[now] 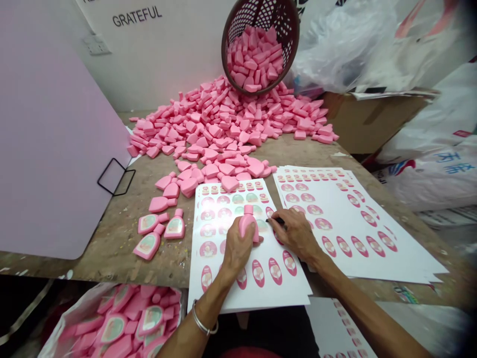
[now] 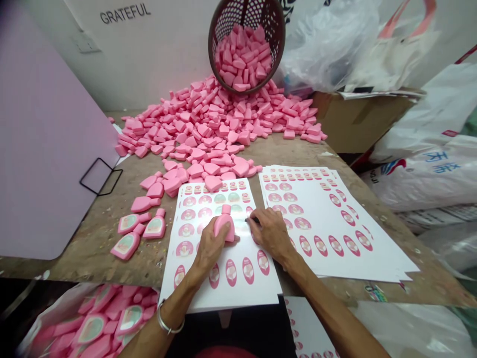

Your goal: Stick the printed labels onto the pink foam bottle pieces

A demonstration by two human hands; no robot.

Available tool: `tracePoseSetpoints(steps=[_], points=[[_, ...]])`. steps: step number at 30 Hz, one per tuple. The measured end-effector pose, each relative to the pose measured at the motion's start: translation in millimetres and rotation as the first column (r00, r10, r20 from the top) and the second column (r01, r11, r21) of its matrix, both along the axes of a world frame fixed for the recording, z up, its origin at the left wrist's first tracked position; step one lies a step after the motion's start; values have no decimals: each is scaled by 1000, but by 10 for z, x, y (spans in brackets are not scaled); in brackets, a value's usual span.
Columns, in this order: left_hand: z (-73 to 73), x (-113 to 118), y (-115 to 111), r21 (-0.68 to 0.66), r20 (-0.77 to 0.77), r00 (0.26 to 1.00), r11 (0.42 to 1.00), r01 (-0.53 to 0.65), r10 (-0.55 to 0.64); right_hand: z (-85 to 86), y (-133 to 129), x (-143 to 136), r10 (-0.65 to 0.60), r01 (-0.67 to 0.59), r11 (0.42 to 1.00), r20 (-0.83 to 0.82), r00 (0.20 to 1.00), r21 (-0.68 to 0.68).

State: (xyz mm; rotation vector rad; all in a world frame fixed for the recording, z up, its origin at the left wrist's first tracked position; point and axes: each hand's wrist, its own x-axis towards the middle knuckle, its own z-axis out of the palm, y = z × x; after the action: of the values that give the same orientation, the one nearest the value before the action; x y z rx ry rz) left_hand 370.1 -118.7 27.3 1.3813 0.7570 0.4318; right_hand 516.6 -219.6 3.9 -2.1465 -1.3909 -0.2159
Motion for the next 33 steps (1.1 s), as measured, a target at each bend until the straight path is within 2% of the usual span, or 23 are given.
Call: tracePoseSetpoints(steps=[4,11,15,18,24,27,30,33], points=[[12,8,7,-4,5,1000,1000,9,-9,-33,21,-3,-27,29,999,-130,991,16],[24,-1,13,-37,39,999,999,-7,8,-37,62,-35,2,-8,997,71,998,82],[38,-4,2,-45,49,998,999,-24,26,4,31,-2,13,-11,1000,66,998,-28],[50,-7,-5,-41,40,999,999,-26,28,5,14,2,20,-18,999,49,999,-45],[65,-6,-13,-39,43,999,999,-15,16,-69,47,31,7,-5,1000,-78,997,21],[64,2,-12,-35,42,999,999,-15,17,-41,56,7,-4,12,997,-111,994,73],[64,6,-1,-39,68,997,999,-24,27,59,35,-57,-26,66,989,-281,959,136],[75,-8,15,-97,93,995,995,-37,46,192,6,-113,-54,146,977,-482,874,156]])
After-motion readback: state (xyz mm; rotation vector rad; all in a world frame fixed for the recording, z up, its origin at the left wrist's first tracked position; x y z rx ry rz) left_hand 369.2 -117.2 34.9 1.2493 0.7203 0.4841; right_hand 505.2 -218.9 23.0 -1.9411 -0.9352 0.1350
